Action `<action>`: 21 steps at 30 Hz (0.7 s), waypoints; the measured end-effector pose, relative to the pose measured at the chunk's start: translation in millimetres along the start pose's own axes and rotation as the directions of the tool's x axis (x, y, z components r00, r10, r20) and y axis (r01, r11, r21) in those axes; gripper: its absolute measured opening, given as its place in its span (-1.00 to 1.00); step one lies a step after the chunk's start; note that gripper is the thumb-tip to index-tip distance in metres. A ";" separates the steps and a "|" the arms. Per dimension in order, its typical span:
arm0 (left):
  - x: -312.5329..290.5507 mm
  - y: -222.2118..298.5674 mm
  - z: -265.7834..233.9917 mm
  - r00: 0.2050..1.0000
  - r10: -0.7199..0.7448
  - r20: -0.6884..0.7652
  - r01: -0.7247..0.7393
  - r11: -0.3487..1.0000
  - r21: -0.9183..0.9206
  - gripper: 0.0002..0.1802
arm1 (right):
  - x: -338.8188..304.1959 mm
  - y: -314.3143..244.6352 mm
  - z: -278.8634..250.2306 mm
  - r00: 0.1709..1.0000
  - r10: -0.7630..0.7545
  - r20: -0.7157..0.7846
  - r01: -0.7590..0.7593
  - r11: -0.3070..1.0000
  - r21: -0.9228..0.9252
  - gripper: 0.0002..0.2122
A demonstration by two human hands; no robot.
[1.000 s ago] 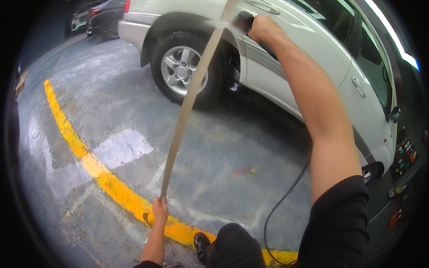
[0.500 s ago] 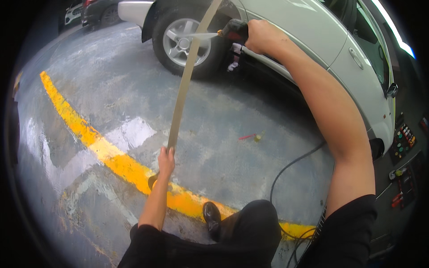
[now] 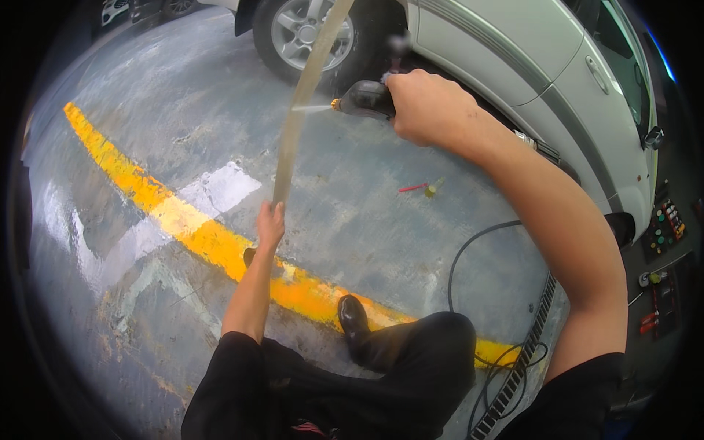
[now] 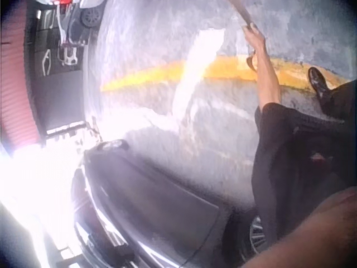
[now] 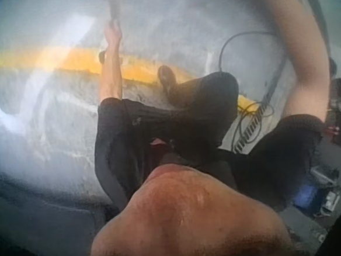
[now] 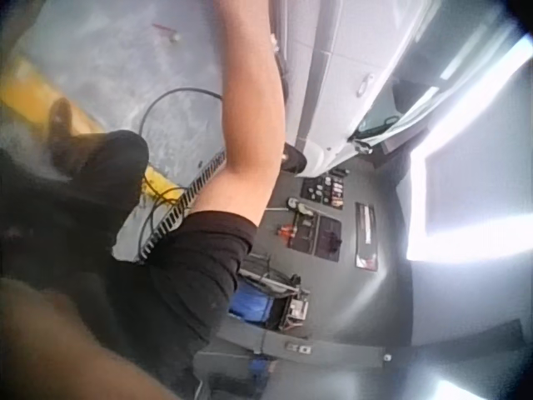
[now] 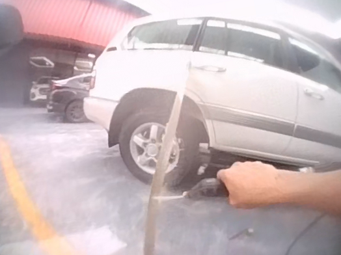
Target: The person removes a seatbelt from a white car, then uses a high-pressure water spray gun to clean the fabric. After rinsing, the person uses a toothbrush to scrub the metal buckle and the ends of the seatbelt.
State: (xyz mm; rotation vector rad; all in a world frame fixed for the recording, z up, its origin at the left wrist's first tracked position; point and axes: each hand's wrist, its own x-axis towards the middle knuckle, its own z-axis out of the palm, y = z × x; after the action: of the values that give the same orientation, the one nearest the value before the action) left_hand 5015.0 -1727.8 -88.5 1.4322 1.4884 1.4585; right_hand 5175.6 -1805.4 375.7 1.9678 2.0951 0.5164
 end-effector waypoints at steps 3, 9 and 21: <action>5.8 -1.1 8.3 1.000 0.009 -0.017 -0.009 1.000 -0.002 -0.68 | -19.5 -17.9 6.8 0.995 -0.042 0.096 0.038 0.999 0.038 -0.74; 24.0 -28.3 1.0 0.997 -0.079 0.001 0.079 0.994 -0.077 -0.66 | -33.4 -41.2 27.0 0.975 -0.140 0.173 0.129 0.989 0.075 -0.81; 15.5 -28.3 7.2 0.918 -0.306 0.253 0.364 0.903 -0.228 -0.58 | -25.0 -40.6 54.2 0.968 -0.102 0.228 0.066 0.985 0.162 -0.81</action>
State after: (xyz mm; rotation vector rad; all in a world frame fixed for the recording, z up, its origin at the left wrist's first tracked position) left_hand 5010.4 -1705.8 -112.7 1.0637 1.2713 1.1993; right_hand 5161.7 -1826.3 308.0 1.9002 2.1096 0.1007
